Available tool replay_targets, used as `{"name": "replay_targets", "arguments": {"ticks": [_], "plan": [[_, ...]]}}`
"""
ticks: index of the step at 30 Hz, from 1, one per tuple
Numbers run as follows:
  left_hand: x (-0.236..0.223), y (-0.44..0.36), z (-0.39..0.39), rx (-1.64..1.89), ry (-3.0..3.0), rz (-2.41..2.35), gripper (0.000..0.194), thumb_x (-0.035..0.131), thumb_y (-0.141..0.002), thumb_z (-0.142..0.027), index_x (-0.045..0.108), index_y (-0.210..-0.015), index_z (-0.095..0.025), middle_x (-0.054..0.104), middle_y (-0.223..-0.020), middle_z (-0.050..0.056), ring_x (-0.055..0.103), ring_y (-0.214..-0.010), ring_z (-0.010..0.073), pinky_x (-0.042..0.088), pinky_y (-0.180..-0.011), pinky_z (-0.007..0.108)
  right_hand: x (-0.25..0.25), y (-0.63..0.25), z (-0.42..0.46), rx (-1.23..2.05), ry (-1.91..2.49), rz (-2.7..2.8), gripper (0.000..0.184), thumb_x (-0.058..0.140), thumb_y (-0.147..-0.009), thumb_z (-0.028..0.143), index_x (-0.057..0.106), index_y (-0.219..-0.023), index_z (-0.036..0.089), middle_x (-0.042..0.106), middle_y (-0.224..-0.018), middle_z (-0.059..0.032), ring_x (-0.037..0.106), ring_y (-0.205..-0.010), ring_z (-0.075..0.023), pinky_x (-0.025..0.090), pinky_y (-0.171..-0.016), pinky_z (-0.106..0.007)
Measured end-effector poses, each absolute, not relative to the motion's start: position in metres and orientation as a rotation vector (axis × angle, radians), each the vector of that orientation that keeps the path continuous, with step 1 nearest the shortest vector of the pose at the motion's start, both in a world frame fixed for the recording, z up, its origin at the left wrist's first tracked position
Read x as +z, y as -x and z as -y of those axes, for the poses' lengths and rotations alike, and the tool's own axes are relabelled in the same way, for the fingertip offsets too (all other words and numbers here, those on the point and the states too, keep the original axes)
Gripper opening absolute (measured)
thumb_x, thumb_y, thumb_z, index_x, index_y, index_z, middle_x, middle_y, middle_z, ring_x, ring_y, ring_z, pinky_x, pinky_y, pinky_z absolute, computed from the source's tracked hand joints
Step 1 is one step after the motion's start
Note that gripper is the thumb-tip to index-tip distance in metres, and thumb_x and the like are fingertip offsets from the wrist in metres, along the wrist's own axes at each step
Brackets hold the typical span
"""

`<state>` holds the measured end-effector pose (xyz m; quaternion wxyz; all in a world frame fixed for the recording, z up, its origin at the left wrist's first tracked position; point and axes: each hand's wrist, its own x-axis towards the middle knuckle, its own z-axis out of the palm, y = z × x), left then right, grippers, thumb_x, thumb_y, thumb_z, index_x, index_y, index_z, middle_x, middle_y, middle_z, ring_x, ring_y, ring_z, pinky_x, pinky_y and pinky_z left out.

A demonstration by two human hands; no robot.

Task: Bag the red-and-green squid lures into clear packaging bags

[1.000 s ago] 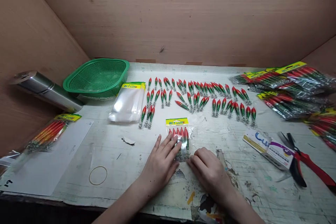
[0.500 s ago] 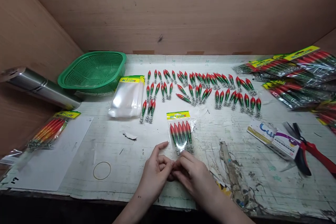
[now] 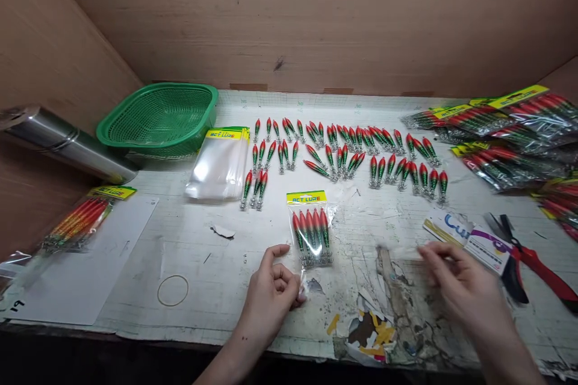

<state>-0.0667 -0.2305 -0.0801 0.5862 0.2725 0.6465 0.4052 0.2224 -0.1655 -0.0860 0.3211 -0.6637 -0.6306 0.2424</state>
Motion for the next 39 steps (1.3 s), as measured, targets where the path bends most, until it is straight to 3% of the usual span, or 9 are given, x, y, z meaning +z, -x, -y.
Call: {"name": "replay_targets", "arguments": {"ticks": [3, 5, 8, 12, 15, 21, 29, 34, 39], "plan": [[-0.082, 0.083, 0.238, 0.923, -0.978, -1.570, 0.033, 0.050, -0.088, -0.034, 0.052, -0.117, -0.020, 0.061, -0.073, 0.001, 0.063, -0.057, 0.0139, 0.051, -0.053, 0.025, -0.086, -0.253, 0.159, -0.167, 1.839, 1.855, 0.032, 0.044, -0.090, 0.046, 0.063, -0.085, 0.021, 0.062, -0.080, -0.0125, 0.059, -0.062, -0.0219, 0.042, -0.047, -0.035], [-0.085, 0.099, 0.239, 0.920, -1.446, -1.607, 0.029, 0.049, -0.088, -0.026, 0.060, -0.114, -0.022, 0.063, -0.084, 0.006, 0.061, -0.063, 0.0140, 0.051, -0.056, 0.026, -0.080, -0.246, 0.161, -0.409, 1.652, 2.048, 0.028, 0.044, -0.092, 0.036, 0.064, -0.103, 0.020, 0.061, -0.091, -0.0157, 0.061, -0.074, -0.0241, 0.046, -0.055, -0.037], [-0.086, 0.117, 0.227, 0.874, -2.044, -1.449, 0.031, 0.048, -0.087, -0.015, 0.069, -0.107, -0.025, 0.068, -0.095, 0.011, 0.063, -0.083, 0.0210, 0.053, -0.072, 0.035, -0.073, -0.203, 0.169, -0.267, 1.074, 2.381, 0.029, 0.050, -0.090, 0.016, 0.059, -0.117, 0.020, 0.063, -0.093, -0.0111, 0.062, -0.082, -0.0212, 0.052, -0.065, -0.034], [-0.082, 0.117, 0.203, 0.726, -2.125, -1.009, 0.030, 0.051, -0.086, -0.011, 0.074, -0.099, -0.027, 0.073, -0.092, 0.011, 0.066, -0.082, 0.0226, 0.052, -0.083, 0.039, -0.079, -0.144, 0.171, -0.090, 0.439, 2.607, 0.027, 0.042, -0.090, 0.003, 0.063, -0.103, 0.013, 0.069, -0.089, -0.0085, 0.062, -0.077, -0.0178, 0.053, -0.065, -0.032], [-0.084, 0.111, 0.196, 0.787, -2.152, -1.003, 0.027, 0.053, -0.085, -0.010, 0.074, -0.093, -0.025, 0.074, -0.090, 0.011, 0.066, -0.080, 0.0228, 0.052, -0.078, 0.038, -0.089, -0.129, 0.165, 0.215, 0.492, 2.472, 0.020, 0.043, -0.092, 0.006, 0.060, -0.100, 0.010, 0.068, -0.085, -0.0102, 0.061, -0.075, -0.0166, 0.053, -0.063, -0.031], [-0.100, 0.106, 0.207, 1.038, -2.220, -1.208, 0.021, 0.048, -0.084, -0.004, 0.062, -0.086, -0.020, 0.069, -0.078, 0.007, 0.057, -0.075, 0.0188, 0.048, -0.069, 0.031, -0.097, -0.130, 0.168, 0.689, 0.721, 2.239, 0.016, 0.047, -0.089, 0.004, 0.056, -0.094, 0.016, 0.064, -0.084, -0.0067, 0.059, -0.079, -0.0141, 0.052, -0.067, -0.028], [-0.094, 0.107, 0.216, 1.075, -2.521, -1.228, 0.018, 0.052, -0.085, -0.005, 0.064, -0.089, -0.018, 0.073, -0.087, 0.005, 0.060, -0.085, 0.0175, 0.045, -0.078, 0.031, -0.095, -0.136, 0.184, 0.505, 0.650, 2.330, 0.019, 0.043, -0.091, 0.004, 0.059, -0.096, 0.013, 0.068, -0.096, -0.0103, 0.058, -0.088, -0.0174, 0.050, -0.073, -0.031], [-0.089, 0.105, 0.216, 1.093, -2.783, -1.117, 0.015, 0.052, -0.087, -0.005, 0.063, -0.081, -0.013, 0.073, -0.087, 0.005, 0.061, -0.087, 0.0156, 0.044, -0.077, 0.029, -0.087, -0.137, 0.182, 0.369, 0.628, 2.389, 0.020, 0.042, -0.093, 0.006, 0.061, -0.091, 0.010, 0.069, -0.092, -0.0117, 0.058, -0.084, -0.0177, 0.050, -0.072, -0.030], [-0.087, 0.105, 0.212, 1.055, -2.854, -1.139, 0.020, 0.047, -0.091, -0.007, 0.066, -0.089, -0.012, 0.073, -0.084, 0.005, 0.063, -0.086, 0.0151, 0.045, -0.080, 0.029, -0.090, -0.132, 0.180, 0.145, 0.547, 2.497, 0.024, 0.040, -0.094, 0.007, 0.064, -0.098, 0.008, 0.069, -0.084, -0.0119, 0.058, -0.077, -0.0187, 0.051, -0.070, -0.034]]}}
